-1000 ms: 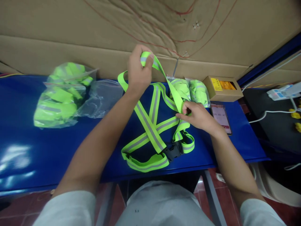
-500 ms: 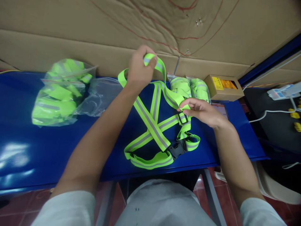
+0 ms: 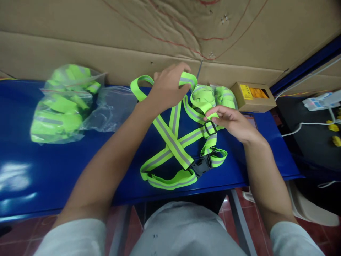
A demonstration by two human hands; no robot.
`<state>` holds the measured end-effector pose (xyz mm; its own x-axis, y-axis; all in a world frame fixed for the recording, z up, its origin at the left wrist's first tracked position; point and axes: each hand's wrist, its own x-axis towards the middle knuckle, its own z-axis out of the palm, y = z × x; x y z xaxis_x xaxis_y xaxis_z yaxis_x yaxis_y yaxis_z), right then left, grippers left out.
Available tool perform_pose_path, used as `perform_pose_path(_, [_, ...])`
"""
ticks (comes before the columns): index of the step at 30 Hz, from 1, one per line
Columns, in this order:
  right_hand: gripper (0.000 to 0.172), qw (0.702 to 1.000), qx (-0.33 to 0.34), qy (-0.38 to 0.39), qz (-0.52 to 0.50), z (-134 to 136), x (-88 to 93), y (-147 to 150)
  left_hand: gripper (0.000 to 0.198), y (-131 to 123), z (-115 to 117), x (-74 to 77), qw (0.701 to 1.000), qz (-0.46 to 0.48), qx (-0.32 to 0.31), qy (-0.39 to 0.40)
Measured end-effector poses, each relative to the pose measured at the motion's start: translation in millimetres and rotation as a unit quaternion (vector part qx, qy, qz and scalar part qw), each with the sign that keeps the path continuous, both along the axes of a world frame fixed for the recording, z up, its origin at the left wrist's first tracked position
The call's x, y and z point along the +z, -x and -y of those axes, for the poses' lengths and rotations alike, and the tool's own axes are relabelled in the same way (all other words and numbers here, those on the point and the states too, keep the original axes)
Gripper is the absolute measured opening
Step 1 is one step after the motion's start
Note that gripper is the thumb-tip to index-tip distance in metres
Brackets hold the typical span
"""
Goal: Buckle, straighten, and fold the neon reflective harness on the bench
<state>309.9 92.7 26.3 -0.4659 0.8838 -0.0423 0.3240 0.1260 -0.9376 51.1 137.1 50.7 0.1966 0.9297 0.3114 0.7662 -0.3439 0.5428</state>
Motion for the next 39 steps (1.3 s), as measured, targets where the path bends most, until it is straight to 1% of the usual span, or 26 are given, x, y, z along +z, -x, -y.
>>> perform_pose_path(3, [0.014,1.0,-0.009,-0.004,-0.007,0.4,-0.1,-0.4,0.051,-2.6,4.7,1.7,0.999,-0.033,0.001,0.016])
perform_pose_path(5, [0.014,1.0,-0.014,-0.002,-0.008,0.9,0.3,-0.6,0.054,-3.2,6.6,2.6,0.998,-0.048,-0.002,0.03])
perform_pose_path(8, [0.015,1.0,-0.023,0.008,-0.005,1.7,1.4,-0.5,0.051,-3.5,8.1,3.3,0.998,-0.057,-0.012,0.037])
perform_pose_path(13, [0.015,0.999,-0.032,0.009,-0.008,2.3,1.8,0.5,0.043,-7.2,9.4,4.8,0.997,-0.077,0.005,0.023])
perform_pose_path(18, [0.013,1.0,-0.029,-0.003,-0.008,1.9,1.2,2.1,0.035,-13.2,17.2,11.2,0.995,-0.099,-0.013,-0.017])
perform_pose_path(24, [0.011,0.999,-0.03,-0.013,-0.007,1.9,2.5,3.2,0.023,-17.3,22.0,14.3,0.994,-0.099,-0.023,-0.03])
perform_pose_path(29, [0.01,0.999,-0.037,-0.019,-0.008,2.9,0.5,4.4,0.018,-22.1,29.2,19.6,0.994,-0.092,-0.054,-0.015])
perform_pose_path(32, [0.011,0.999,-0.033,-0.033,-0.013,1.6,-3.9,5.9,0.016,-27.5,38.3,24.4,0.992,-0.101,-0.078,0.005])
perform_pose_path(35, [0.011,0.998,-0.021,-0.051,-0.009,-1.3,-9.1,7.2,0.016,-32.9,54.6,27.0,0.985,-0.114,-0.125,0.03])
perform_pose_path(37, [0.01,0.998,-0.02,-0.062,-0.006,-2.6,-11.6,7.6,0.016,-35.6,72.5,25.4,0.976,-0.132,-0.165,0.056])
perform_pose_path(39, [0.011,0.997,-0.026,-0.073,0.002,-2.2,-12.7,7.8,0.017,-37.5,96.6,19.6,0.963,-0.157,-0.202,0.09])
